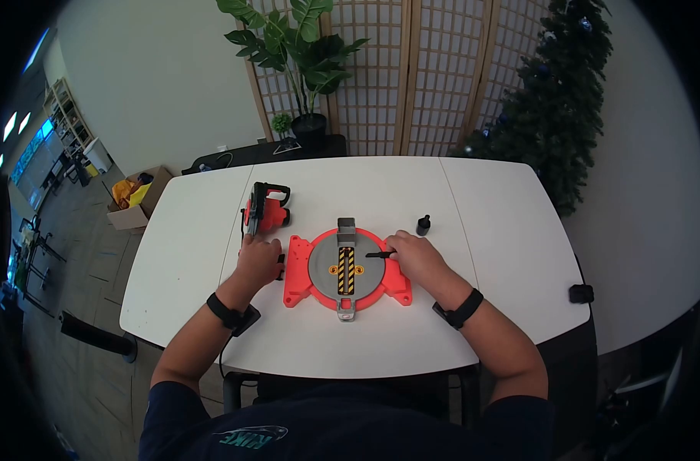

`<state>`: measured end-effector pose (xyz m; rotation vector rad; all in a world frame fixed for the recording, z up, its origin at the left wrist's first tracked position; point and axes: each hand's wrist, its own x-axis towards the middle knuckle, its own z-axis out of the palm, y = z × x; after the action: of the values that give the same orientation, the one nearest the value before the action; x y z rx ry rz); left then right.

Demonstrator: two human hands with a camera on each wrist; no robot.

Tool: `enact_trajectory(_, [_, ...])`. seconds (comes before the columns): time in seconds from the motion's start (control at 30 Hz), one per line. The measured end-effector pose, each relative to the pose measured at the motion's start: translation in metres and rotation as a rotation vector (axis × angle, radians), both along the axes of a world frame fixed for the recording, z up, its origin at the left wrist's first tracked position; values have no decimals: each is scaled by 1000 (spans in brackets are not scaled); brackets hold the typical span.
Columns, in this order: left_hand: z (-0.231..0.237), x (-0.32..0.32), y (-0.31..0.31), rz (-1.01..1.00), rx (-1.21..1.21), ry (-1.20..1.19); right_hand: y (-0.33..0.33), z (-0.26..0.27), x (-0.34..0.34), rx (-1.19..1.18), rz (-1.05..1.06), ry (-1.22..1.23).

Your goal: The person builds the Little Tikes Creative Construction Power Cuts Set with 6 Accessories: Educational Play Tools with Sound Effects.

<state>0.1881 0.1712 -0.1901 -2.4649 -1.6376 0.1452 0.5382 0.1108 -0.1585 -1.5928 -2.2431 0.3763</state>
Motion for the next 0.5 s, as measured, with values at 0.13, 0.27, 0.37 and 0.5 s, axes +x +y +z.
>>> enact_trajectory(0.13, [-6, 3, -2, 17, -64, -31, -4, -5, 3, 14, 3, 6])
enact_trajectory(0.27, [-3, 3, -3, 34, -93, -69, -4, -5, 2, 13, 0, -10])
enact_trajectory(0.37, [-9, -1, 2, 37, -169, -106, -5, -5, 1, 26, 4, -7])
enact_trajectory(0.5, [-5, -1, 3, 43, -201, -131, -6, -6, 0, 35, -8, -14])
